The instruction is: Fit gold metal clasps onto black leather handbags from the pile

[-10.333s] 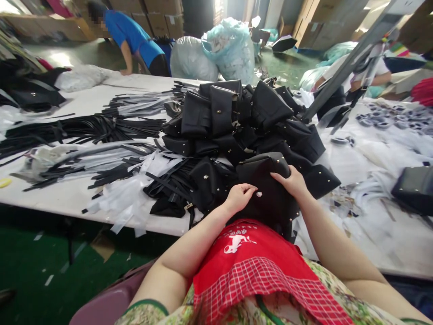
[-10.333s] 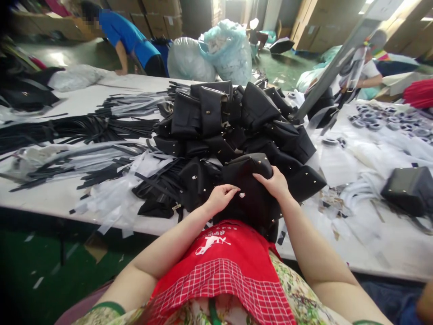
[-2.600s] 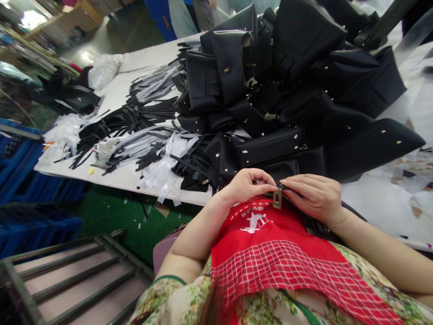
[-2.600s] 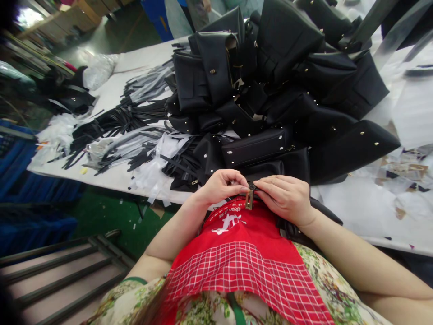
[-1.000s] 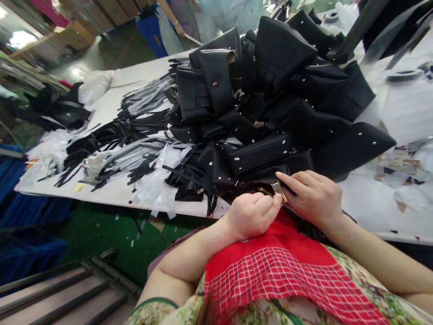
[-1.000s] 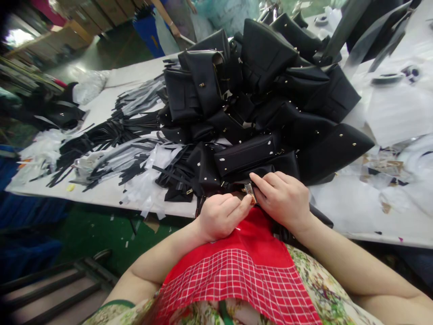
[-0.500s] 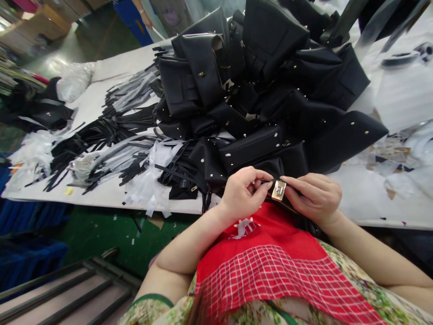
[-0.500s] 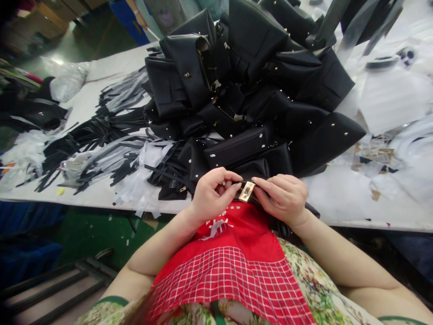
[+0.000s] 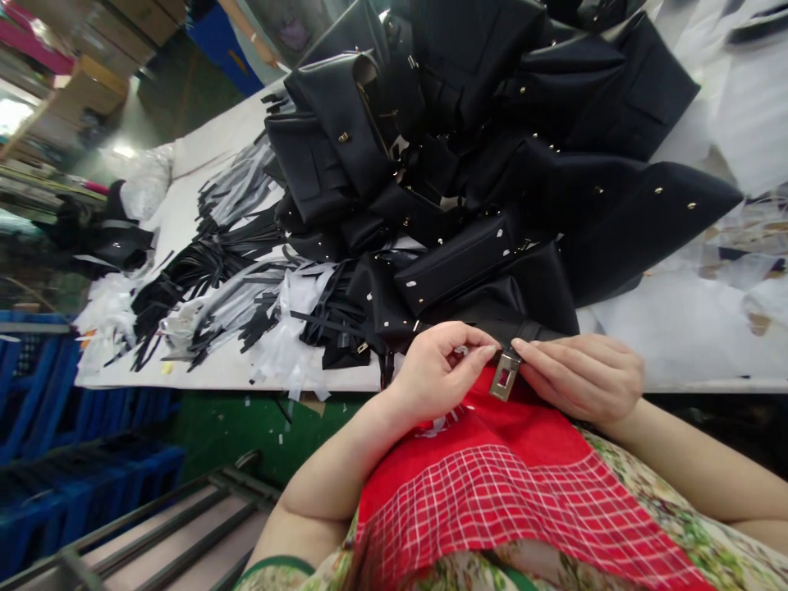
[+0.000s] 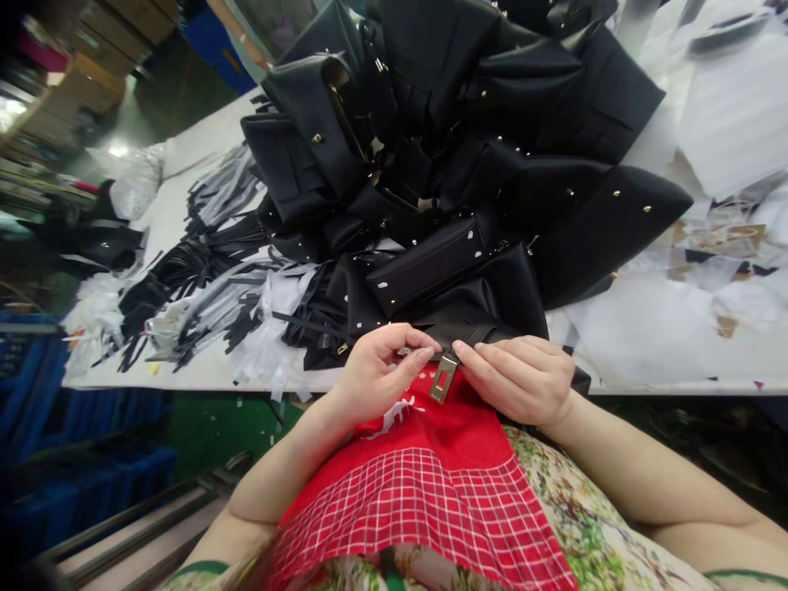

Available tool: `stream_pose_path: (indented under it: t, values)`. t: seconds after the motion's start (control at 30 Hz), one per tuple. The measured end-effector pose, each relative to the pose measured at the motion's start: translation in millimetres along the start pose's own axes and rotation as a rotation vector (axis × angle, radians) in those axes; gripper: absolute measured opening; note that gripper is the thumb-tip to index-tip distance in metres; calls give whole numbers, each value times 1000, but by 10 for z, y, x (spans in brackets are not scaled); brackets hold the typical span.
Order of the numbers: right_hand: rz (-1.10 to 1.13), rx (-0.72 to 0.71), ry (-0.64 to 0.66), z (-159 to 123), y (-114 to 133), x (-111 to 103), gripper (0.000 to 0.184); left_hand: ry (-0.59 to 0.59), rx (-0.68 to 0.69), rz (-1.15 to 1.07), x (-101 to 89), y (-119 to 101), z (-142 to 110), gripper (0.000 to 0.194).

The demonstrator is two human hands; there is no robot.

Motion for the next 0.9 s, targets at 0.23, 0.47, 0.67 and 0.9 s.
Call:
stream_pose_path:
  t: [0.23,0.47,0.67,0.9]
  values:
    - [56,59,10,-1,-15,41,29,157,-67,-181,2,23,125,21]
    - [136,143,-3,12,-20,75,26,214,-164,-222,-20,7,238,24]
    - [140,100,12,-32,20,86,32,306,-133,-188,-96,34,245,23]
    - [111,48,18,-14,51,104,32,273,-48,-126,-131,-1,200,16]
Point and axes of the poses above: each hand's wrist, its own z-axis towards the middle knuckle, its own x-axis out of the palm, y = z × x, the point moved 1 cm from there along z, towards the middle knuckle, and after that the axes turned 4 degrees about y, right-handed, at the moved point
